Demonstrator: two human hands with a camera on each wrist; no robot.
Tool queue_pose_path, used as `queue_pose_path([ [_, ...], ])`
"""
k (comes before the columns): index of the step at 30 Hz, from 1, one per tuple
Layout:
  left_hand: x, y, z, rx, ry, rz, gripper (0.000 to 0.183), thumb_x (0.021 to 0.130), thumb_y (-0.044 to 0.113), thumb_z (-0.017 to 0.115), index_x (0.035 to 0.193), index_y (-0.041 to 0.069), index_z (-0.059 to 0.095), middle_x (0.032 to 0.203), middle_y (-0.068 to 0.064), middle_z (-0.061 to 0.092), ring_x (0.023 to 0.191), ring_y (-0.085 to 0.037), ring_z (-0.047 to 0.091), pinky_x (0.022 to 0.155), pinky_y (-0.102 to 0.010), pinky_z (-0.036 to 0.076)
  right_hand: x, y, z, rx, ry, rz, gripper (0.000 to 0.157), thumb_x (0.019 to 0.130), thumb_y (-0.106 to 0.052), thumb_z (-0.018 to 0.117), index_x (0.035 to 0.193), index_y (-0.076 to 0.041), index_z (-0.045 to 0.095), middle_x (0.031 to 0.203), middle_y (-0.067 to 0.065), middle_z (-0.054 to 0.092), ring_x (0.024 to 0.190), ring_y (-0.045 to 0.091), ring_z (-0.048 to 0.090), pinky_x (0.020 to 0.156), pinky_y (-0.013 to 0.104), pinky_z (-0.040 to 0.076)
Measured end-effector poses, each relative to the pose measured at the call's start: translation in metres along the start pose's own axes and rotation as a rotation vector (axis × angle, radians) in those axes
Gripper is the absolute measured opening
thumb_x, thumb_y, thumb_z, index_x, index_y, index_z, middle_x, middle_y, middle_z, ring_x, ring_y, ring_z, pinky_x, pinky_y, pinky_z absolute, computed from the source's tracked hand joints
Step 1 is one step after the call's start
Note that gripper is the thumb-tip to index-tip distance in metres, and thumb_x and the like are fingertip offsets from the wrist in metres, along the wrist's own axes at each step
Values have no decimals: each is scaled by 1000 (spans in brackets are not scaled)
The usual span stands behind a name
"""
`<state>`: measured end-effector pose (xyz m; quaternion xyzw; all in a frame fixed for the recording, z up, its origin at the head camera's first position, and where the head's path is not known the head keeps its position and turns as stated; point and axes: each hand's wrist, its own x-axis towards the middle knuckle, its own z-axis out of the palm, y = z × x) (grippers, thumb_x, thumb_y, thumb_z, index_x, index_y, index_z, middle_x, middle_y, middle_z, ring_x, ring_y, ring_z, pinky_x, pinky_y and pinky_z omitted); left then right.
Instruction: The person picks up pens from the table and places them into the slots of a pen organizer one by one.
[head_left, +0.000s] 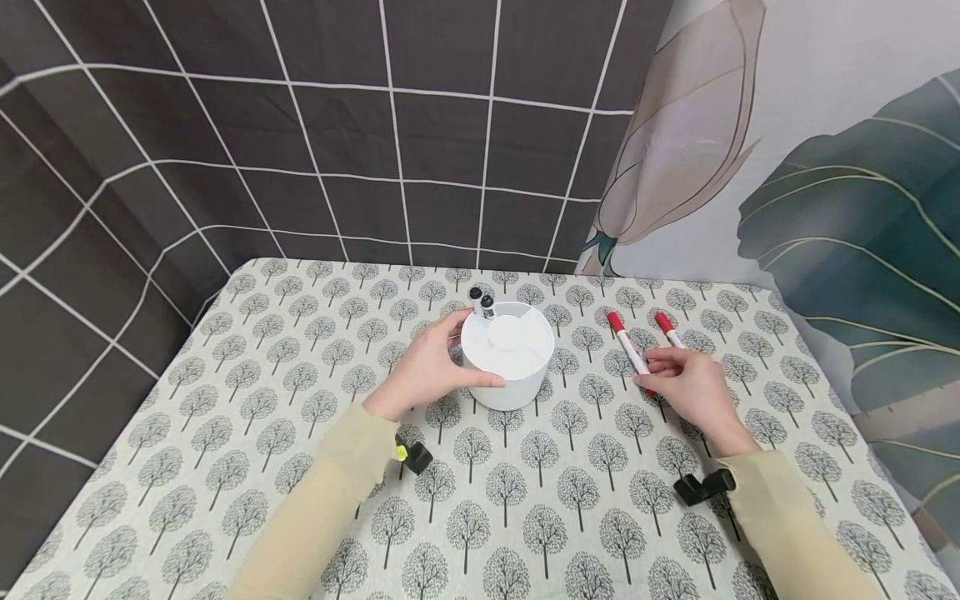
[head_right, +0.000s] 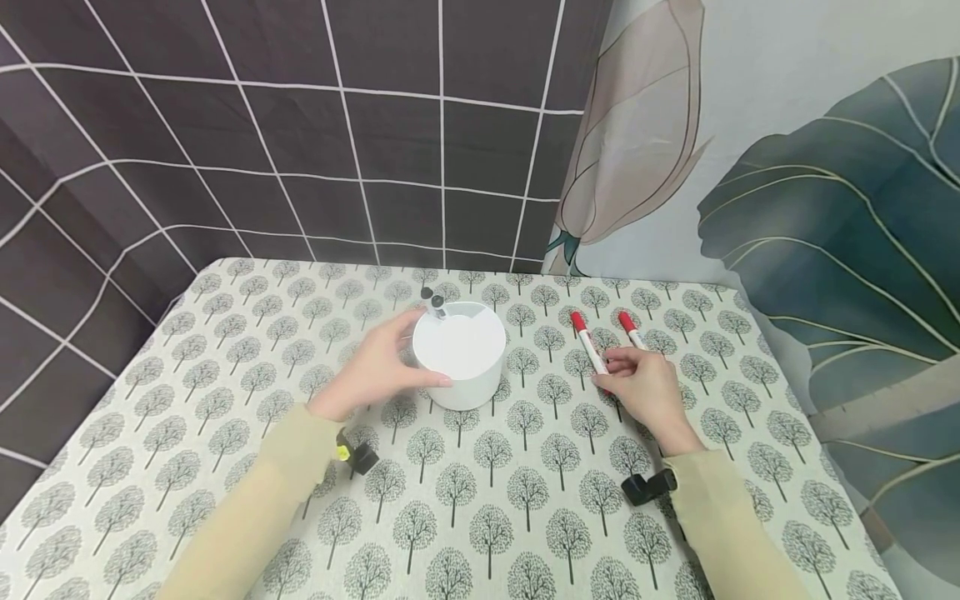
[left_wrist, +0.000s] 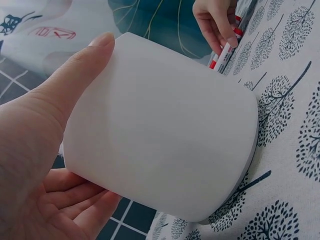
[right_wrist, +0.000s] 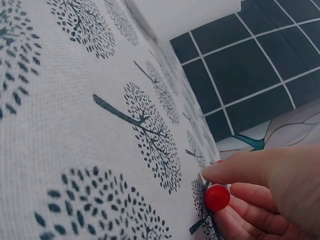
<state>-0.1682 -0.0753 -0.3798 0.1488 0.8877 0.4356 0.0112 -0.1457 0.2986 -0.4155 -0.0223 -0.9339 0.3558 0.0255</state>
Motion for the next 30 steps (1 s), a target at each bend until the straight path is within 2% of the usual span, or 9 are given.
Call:
queue_pose_path([
  [9,0,0,-1,-27,-33,-9,116,42,69,80,139,20,41,131,5,51,119,-13,45,100,-46,34,-1,-1,0,-8,-10,-7,42,75,-20,78,112,-6,65,91,7,68,76,20,62,57,26,50],
  [21,1,-1,-2,-27,-33,-1,117,43,69,80,141,19,40,133,3,50,120,-14,46,100,-46,34,-1,-3,-4,6,4,-13,36,77,-16,76,111,-8,67,91,9,68,75,21,61,54,26,51],
  [30,0,1,-2,-44,-38,5,117,44,68,81,140,17,40,133,1,50,119,-15,47,101,-47,33,-3,-11,-7,48,37,-20,34,79,-21,75,110,-9,68,92,7,68,73,21,62,50,27,51],
])
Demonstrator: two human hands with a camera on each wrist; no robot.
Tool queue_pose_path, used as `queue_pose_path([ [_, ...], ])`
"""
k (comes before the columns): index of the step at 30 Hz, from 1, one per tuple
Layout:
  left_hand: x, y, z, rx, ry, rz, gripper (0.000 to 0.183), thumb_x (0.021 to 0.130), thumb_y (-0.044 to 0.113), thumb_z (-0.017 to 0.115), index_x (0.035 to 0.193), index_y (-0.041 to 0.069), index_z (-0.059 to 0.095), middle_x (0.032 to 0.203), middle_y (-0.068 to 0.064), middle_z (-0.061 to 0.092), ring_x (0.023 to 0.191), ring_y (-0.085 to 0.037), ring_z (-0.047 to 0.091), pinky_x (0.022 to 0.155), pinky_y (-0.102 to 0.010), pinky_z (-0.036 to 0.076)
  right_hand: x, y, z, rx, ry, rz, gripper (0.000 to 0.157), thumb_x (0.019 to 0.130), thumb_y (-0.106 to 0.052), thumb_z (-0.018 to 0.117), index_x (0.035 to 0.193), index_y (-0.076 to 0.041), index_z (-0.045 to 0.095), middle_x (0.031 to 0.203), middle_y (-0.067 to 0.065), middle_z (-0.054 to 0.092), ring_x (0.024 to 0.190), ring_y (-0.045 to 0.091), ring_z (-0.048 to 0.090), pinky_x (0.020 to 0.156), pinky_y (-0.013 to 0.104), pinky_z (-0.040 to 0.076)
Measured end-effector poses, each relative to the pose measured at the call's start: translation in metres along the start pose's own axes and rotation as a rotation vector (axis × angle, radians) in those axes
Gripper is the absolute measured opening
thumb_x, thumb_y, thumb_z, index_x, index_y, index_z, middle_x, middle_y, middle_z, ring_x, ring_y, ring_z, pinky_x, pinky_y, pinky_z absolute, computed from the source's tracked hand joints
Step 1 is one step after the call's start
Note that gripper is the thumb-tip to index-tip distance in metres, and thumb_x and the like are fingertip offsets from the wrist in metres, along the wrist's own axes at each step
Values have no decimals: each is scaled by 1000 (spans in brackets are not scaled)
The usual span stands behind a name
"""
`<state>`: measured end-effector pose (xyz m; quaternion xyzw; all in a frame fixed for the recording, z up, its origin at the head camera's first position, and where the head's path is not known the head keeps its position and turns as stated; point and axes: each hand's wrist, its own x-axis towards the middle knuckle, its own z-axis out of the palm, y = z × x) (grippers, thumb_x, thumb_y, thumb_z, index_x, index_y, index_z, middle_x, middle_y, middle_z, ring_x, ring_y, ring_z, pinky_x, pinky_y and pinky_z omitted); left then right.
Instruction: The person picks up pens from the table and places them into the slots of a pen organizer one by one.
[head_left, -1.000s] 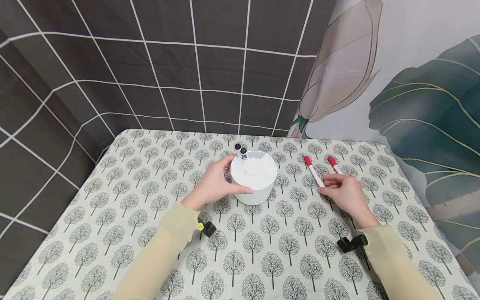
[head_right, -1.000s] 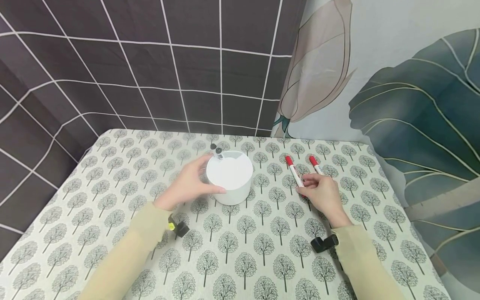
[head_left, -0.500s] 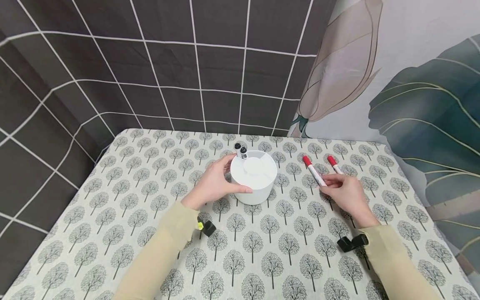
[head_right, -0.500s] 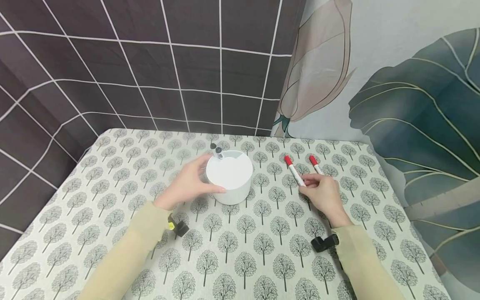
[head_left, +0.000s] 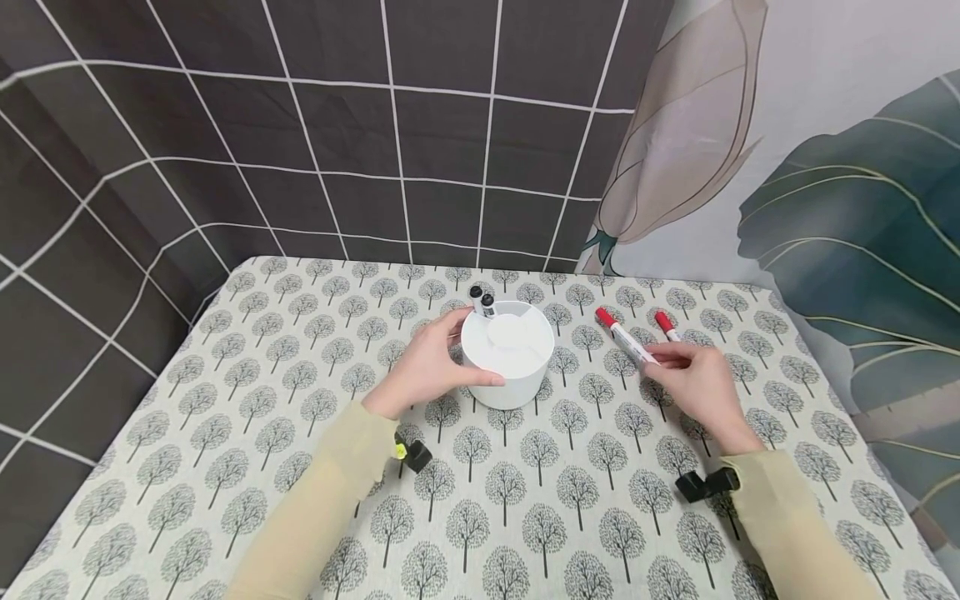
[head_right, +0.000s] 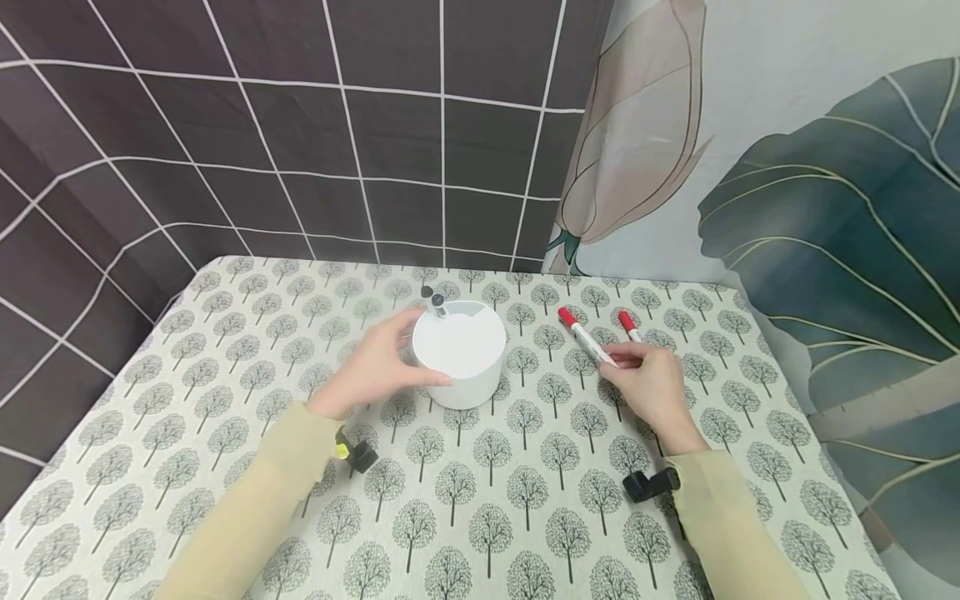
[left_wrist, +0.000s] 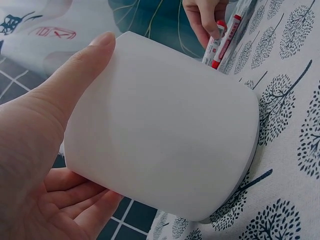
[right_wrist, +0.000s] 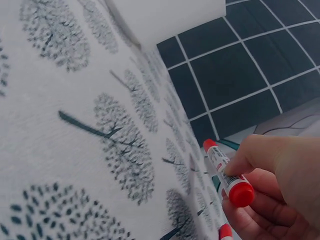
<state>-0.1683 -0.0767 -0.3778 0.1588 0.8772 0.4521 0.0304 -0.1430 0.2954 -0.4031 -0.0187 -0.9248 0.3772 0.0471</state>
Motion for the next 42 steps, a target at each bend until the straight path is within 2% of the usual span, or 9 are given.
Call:
queue_pose_path([
  [10,1,-2,0,11,-2,-1,118,43,69,80,141,18,39,135,3,48,119,-14,46,101,-47,33,-1,-20,-12,93,12,72,39,76,-28,78,110,-12,68,96,6,68,77,18,64,59,25,52],
  [16,1,-1,0,22,-5,-2,118,43,70,79,142,19,39,135,3,49,119,-14,45,100,-48,33,-1,-35,-20,125,51,20,34,79,-22,77,109,-7,69,95,10,68,75,11,64,61,22,53],
  [20,1,-1,0,23,-6,0,118,43,70,79,141,19,39,134,3,49,119,-14,46,100,-47,33,1,-44,-22,145,80,-12,31,78,-19,77,106,-7,70,94,7,69,74,9,64,60,21,53],
  [28,2,-3,0,23,-2,6,118,43,71,79,141,19,39,134,3,49,118,-14,47,100,-46,34,3,-61,-24,155,130,15,26,79,-27,76,102,-15,72,94,2,66,78,12,61,59,17,49],
  [34,2,-3,0,43,0,-2,119,43,73,78,142,19,39,135,3,48,119,-15,45,99,-48,34,4,-72,-26,207,152,37,30,79,-29,76,105,-17,71,96,5,60,85,14,59,69,13,48],
  [38,2,-2,0,40,1,2,119,43,72,78,142,19,39,135,3,48,119,-14,46,99,-47,34,5,-80,-27,265,181,-3,29,79,-23,77,105,-14,71,93,6,61,82,15,60,70,14,49],
  [42,2,-2,1,34,2,4,118,43,72,78,141,19,39,135,4,48,119,-13,45,100,-47,34,7,-91,-29,373,219,-70,30,77,-14,78,106,-10,71,90,7,62,80,15,63,72,15,50],
])
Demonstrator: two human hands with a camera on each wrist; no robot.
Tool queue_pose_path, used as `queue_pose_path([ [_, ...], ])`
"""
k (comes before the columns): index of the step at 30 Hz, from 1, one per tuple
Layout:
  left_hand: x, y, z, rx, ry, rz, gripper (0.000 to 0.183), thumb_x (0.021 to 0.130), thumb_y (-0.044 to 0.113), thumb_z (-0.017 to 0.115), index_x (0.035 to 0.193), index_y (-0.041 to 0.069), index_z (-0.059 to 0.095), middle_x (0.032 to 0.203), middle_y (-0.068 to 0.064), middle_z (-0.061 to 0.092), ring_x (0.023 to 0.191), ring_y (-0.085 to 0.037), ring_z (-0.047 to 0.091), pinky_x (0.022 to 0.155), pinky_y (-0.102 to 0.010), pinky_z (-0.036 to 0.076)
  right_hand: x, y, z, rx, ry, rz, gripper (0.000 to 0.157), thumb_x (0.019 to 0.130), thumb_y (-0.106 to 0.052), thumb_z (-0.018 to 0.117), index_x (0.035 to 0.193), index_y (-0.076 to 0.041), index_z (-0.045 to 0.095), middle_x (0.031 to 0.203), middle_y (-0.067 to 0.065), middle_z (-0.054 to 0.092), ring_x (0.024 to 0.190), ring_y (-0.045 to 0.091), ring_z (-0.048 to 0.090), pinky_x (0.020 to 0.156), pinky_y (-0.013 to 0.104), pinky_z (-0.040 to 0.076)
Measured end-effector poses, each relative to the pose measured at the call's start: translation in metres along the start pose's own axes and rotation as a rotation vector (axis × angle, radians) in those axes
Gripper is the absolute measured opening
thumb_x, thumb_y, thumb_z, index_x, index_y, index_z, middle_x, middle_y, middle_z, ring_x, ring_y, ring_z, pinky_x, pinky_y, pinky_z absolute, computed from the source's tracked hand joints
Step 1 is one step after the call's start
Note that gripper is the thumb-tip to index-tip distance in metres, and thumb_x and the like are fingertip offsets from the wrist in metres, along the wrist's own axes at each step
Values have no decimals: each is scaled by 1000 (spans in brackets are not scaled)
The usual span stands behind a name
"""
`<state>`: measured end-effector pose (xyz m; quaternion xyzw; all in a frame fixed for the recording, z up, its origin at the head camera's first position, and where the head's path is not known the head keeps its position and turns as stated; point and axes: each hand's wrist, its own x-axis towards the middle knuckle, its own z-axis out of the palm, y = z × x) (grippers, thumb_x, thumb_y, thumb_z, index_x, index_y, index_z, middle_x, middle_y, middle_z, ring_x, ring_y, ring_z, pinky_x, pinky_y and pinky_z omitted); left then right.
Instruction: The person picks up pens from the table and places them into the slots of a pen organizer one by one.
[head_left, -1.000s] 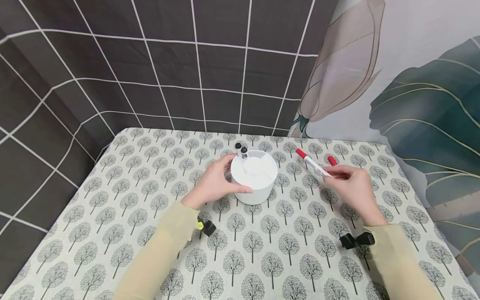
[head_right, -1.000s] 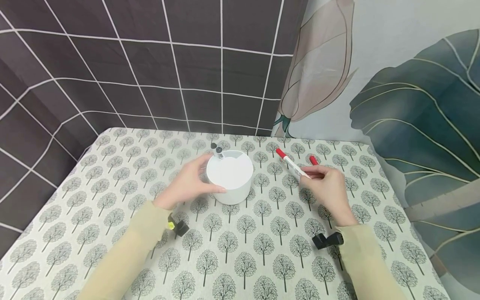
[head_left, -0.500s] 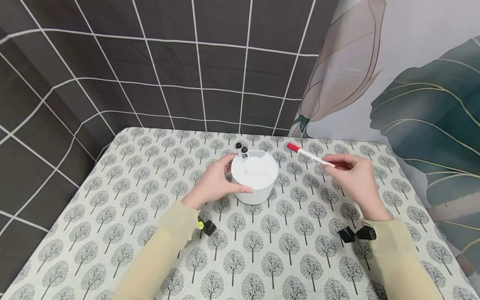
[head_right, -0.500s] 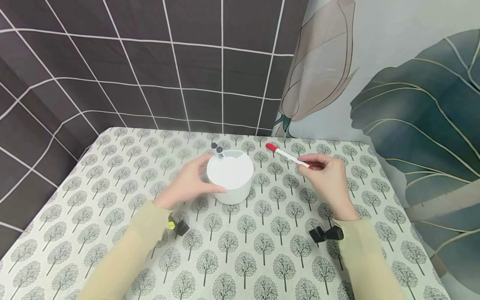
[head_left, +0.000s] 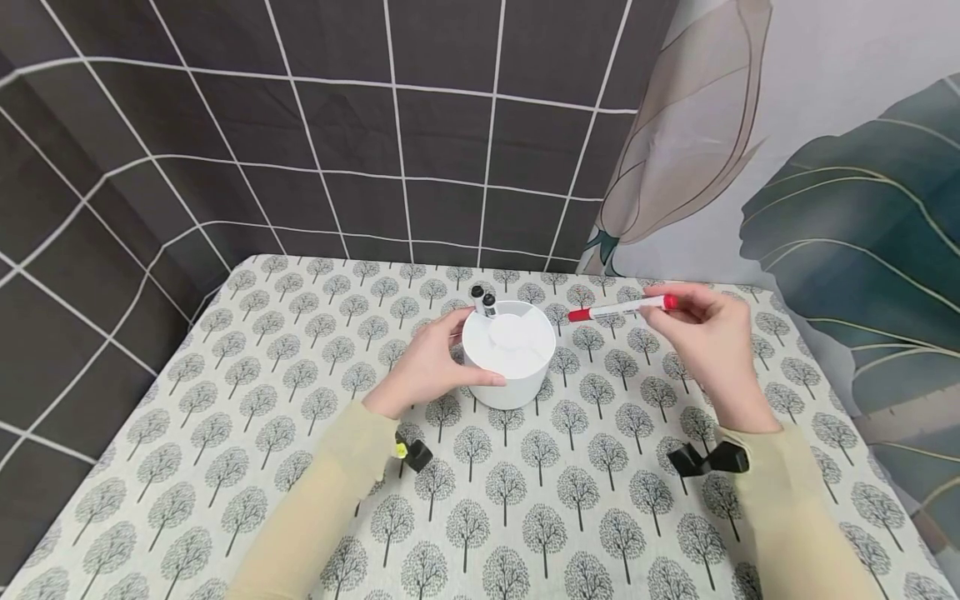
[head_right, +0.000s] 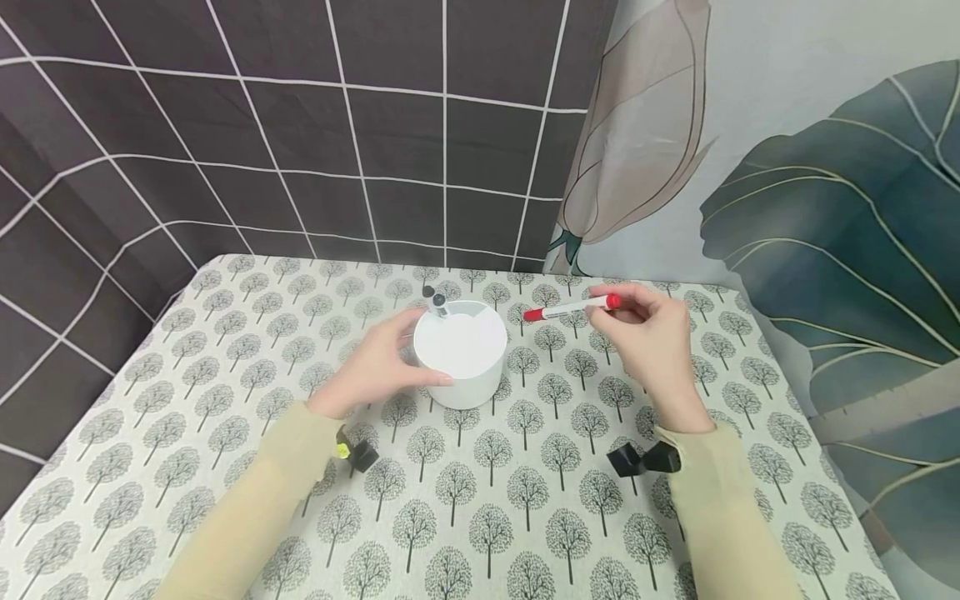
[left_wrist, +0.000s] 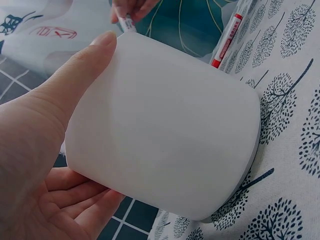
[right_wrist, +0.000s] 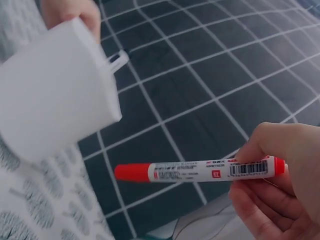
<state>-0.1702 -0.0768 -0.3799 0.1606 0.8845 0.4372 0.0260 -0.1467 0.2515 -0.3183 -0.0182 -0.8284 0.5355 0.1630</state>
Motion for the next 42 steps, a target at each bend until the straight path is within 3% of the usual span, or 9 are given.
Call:
queue_pose_path([
  [6,1,-2,0,2,-3,-3,117,43,72,78,141,21,40,135,5,48,119,-13,46,100,-46,33,3,-21,7,276,25,-73,34,75,-2,78,107,-1,69,91,12,66,78,18,65,67,19,53],
  [10,1,-2,0,4,-1,-3,117,44,72,78,141,21,39,135,5,48,119,-12,46,100,-46,34,5,-34,13,369,12,-133,34,75,1,76,108,0,68,95,15,67,73,19,62,58,16,49],
  [15,1,-1,0,-2,-1,1,115,45,70,79,141,21,40,135,6,48,119,-12,45,99,-45,35,7,-47,25,473,-62,-199,35,75,6,74,109,4,66,100,17,66,80,22,60,64,20,51],
  [18,1,-1,-1,6,1,7,113,46,68,81,141,21,40,134,6,49,119,-13,45,98,-45,36,7,-54,33,475,-92,-228,34,76,9,72,108,5,66,99,17,66,87,24,61,77,26,52],
  [24,1,-1,-2,13,0,21,114,46,68,80,141,20,40,134,5,49,119,-13,46,98,-45,36,3,-61,47,429,-164,-217,30,78,12,67,108,7,65,99,18,65,87,23,61,78,28,52],
  [29,1,-1,-2,17,1,16,116,45,71,78,141,20,39,134,5,48,119,-12,45,98,-44,37,1,-53,58,293,-216,-183,32,79,9,67,110,5,64,101,18,64,90,21,61,79,27,52],
  [35,0,0,-2,4,12,28,116,45,71,78,140,18,41,132,3,50,117,-15,48,98,-43,38,2,-42,71,209,-273,-163,33,79,7,69,111,4,64,98,17,65,89,21,62,77,26,52],
  [42,-2,2,-2,2,16,27,114,45,69,80,139,17,42,130,4,52,116,-16,48,97,-42,38,4,-39,78,210,-292,-164,35,84,1,68,118,3,61,111,20,63,99,30,62,83,25,50],
])
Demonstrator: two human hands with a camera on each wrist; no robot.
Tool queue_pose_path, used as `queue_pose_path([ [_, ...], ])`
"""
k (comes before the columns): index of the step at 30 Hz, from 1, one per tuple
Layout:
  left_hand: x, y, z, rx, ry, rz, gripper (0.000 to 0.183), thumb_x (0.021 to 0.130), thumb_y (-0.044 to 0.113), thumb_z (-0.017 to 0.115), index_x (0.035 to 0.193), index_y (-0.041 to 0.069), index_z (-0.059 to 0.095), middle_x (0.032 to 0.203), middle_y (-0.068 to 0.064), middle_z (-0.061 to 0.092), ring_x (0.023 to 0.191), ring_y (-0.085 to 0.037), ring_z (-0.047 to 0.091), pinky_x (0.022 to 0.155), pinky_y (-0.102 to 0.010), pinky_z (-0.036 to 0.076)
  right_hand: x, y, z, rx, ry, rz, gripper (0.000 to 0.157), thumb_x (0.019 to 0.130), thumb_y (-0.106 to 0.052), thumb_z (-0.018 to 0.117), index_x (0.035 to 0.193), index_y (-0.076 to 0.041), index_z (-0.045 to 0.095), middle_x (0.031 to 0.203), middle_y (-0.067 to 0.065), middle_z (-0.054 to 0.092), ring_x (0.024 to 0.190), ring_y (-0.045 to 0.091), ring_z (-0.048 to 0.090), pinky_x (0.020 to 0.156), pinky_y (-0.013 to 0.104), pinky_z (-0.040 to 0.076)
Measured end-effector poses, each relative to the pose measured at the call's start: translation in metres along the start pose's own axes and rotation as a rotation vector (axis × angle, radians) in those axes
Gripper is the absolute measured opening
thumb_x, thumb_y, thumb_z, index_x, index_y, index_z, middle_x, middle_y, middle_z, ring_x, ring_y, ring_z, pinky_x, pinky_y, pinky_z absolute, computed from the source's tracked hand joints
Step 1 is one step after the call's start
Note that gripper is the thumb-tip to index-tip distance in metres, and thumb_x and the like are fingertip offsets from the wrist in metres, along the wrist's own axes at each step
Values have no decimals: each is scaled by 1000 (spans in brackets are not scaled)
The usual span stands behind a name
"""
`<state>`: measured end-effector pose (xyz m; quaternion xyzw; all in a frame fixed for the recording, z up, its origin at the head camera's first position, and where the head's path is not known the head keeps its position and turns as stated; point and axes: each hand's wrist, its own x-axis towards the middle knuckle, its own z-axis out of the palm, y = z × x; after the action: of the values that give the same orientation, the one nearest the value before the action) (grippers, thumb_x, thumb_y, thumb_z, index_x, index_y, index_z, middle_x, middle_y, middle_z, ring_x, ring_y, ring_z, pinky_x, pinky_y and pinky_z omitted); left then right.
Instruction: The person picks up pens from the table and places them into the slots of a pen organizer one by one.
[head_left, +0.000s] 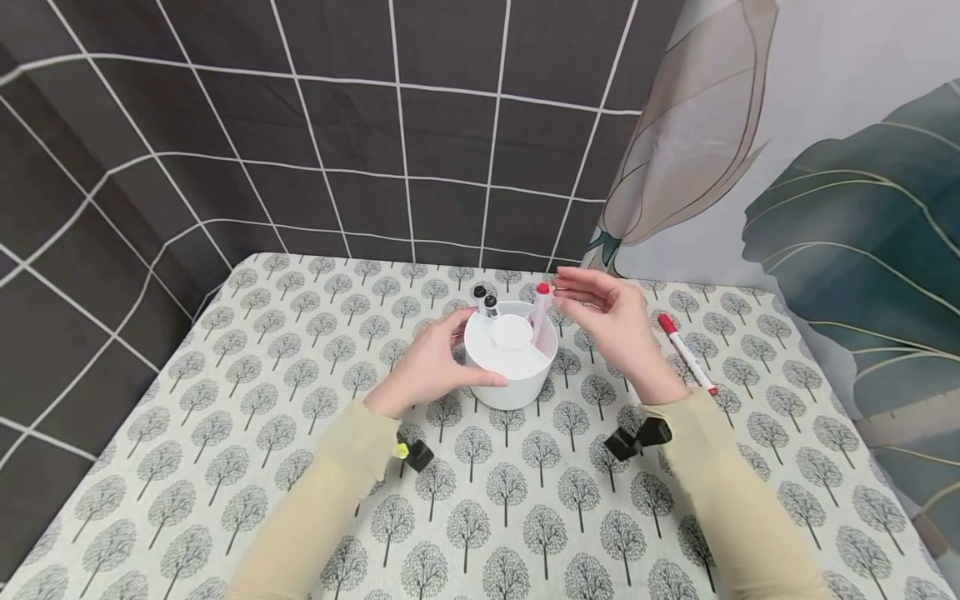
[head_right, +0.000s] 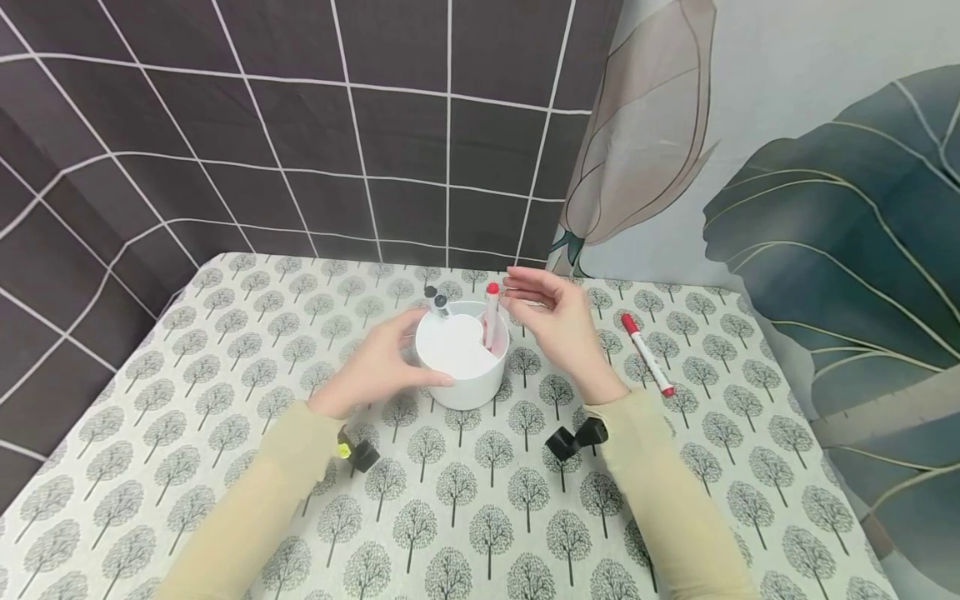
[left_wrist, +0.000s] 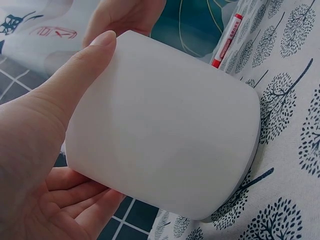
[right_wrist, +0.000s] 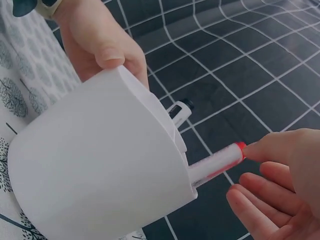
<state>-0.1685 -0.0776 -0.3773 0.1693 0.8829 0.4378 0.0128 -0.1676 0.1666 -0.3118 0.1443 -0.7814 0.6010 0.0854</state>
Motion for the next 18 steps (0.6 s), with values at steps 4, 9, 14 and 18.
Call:
queue_pose_path([
  [4,0,1,0,3,-1,-9,114,45,69,80,139,17,43,130,4,52,116,-17,48,97,-43,38,-1,2,-4,26,10,33,37,84,-5,69,120,1,60,114,19,63,102,27,61,85,24,48],
  [9,0,0,0,0,-1,-11,114,44,70,79,139,18,42,130,4,51,117,-16,48,98,-45,37,-1,10,-14,58,27,56,40,83,-14,73,120,-6,62,117,14,62,104,22,61,87,24,47],
  [14,0,-1,1,9,1,-15,115,44,72,78,139,19,42,131,4,51,117,-15,47,98,-46,36,-3,16,-23,53,44,63,43,82,-23,73,121,-10,62,117,8,63,104,18,61,88,24,46],
  [18,0,-1,2,9,2,-23,116,43,72,78,140,19,41,132,4,50,117,-16,47,98,-46,36,-7,16,-30,57,64,60,44,83,-23,73,122,-8,62,118,8,63,104,18,61,88,24,46],
])
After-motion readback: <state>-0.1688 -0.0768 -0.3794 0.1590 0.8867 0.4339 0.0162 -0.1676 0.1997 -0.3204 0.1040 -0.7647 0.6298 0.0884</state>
